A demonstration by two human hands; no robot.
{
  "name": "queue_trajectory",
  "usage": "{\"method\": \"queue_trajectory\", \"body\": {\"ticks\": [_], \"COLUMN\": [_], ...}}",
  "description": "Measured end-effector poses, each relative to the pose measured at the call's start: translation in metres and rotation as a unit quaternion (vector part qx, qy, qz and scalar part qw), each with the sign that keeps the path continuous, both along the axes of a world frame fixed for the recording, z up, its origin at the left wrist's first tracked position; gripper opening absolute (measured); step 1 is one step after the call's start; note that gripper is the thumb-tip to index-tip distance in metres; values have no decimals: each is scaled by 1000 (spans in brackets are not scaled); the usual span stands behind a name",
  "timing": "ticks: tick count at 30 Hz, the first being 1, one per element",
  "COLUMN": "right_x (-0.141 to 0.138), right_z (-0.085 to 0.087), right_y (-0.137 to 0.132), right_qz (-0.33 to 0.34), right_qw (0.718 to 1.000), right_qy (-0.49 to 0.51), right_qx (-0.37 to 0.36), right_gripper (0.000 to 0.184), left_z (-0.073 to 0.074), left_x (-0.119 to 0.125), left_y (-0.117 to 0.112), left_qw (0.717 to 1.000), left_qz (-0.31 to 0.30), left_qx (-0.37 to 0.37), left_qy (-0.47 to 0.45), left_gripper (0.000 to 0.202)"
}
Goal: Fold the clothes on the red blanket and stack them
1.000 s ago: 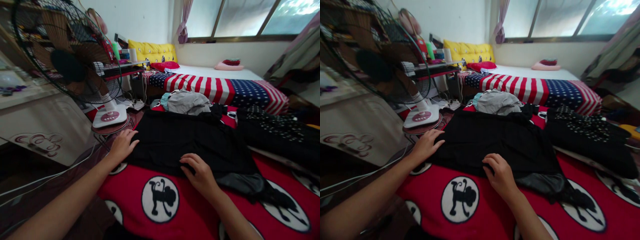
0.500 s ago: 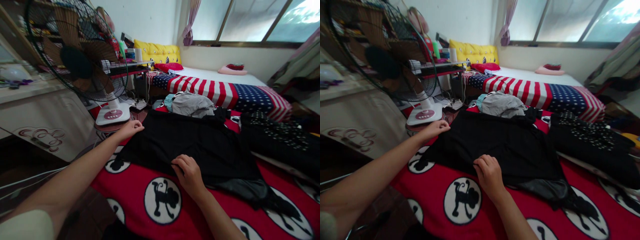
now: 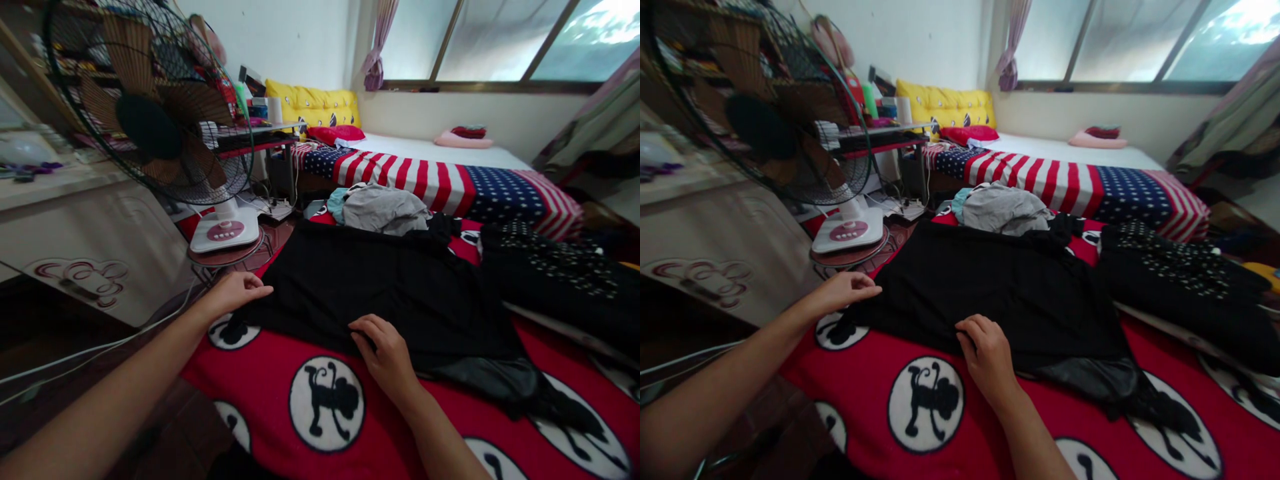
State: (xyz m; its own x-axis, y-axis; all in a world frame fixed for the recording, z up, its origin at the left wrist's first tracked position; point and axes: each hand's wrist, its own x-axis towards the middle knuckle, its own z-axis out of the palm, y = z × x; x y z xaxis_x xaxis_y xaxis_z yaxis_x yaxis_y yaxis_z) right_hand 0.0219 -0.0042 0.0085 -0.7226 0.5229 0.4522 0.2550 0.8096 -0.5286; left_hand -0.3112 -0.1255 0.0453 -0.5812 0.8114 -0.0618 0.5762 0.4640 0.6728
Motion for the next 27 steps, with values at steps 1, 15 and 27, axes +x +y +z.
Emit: {"method": "queue_trajectory", "body": {"ticks": [1,15,27], "right_x": [0,4,50], "right_z": [0,9,-4], "right_y": [0,14,71], "right_qz": [0,-34,-287], "right_qw": [1000,998,946], "right_qy": [0,49,-7], "right_qx": [2,-6,151], "right_gripper": [14,13,40], "left_z": [-3,33,14], "left_x": [1,25,16], "left_y": [-2,10,25], "left_qw": [1000,960,943], "left_qz": [12,4,40], "left_qx": [0,279,254], "left_qy": [8,-16,-213], "left_gripper": [49,30,49]}}
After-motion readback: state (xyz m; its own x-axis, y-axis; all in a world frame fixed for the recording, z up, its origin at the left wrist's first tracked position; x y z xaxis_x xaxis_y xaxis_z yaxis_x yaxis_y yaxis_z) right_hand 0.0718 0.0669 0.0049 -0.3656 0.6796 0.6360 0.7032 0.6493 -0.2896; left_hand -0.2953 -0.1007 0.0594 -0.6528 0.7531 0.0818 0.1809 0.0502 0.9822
